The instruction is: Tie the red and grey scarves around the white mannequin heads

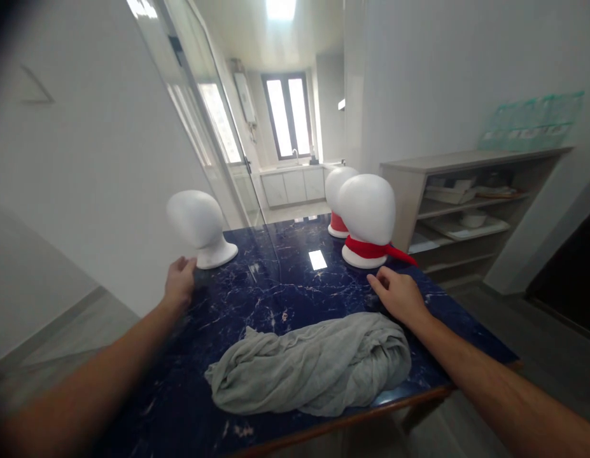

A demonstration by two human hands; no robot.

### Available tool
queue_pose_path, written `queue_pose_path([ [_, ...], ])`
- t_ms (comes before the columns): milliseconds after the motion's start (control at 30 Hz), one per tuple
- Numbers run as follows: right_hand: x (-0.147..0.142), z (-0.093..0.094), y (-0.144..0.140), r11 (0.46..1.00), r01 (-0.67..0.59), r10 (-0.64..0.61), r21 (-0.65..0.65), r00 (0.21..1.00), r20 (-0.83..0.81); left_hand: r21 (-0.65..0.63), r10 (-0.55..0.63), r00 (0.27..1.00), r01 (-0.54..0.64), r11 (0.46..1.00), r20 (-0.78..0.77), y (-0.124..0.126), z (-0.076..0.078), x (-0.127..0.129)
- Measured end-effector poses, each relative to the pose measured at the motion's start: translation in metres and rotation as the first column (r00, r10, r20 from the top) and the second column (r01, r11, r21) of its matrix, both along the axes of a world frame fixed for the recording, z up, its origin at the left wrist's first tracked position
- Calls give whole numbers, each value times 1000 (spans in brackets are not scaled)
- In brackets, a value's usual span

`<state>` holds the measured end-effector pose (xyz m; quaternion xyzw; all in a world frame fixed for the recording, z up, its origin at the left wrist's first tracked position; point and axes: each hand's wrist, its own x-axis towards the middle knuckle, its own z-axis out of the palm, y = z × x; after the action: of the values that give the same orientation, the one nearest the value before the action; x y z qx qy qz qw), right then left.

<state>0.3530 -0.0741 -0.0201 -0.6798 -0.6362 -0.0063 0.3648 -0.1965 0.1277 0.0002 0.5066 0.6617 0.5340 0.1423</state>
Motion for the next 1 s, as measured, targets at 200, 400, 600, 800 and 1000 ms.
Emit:
queue_pose_path([
  [200, 4, 41, -2, 890, 129, -166, 438, 985, 47, 129, -114, 815, 49, 990, 568, -73, -7, 69],
  [400, 3, 140, 62, 903, 229, -242, 363, 970, -10, 288, -202, 936, 116, 950, 287, -106, -19, 82],
  [600, 8, 179, 121, 983, 162, -162, 92, 987, -6, 279, -229, 930, 148, 949, 288, -105, -17, 77],
  [800, 15, 175, 125, 980, 121, -143, 156, 980, 135, 276, -240, 917, 153, 949, 318, -103, -18, 83],
  [1000, -38, 187, 109, 967, 53, -104, 250, 975, 196, 273, -313, 921, 247, 930, 232, -107, -19, 92],
])
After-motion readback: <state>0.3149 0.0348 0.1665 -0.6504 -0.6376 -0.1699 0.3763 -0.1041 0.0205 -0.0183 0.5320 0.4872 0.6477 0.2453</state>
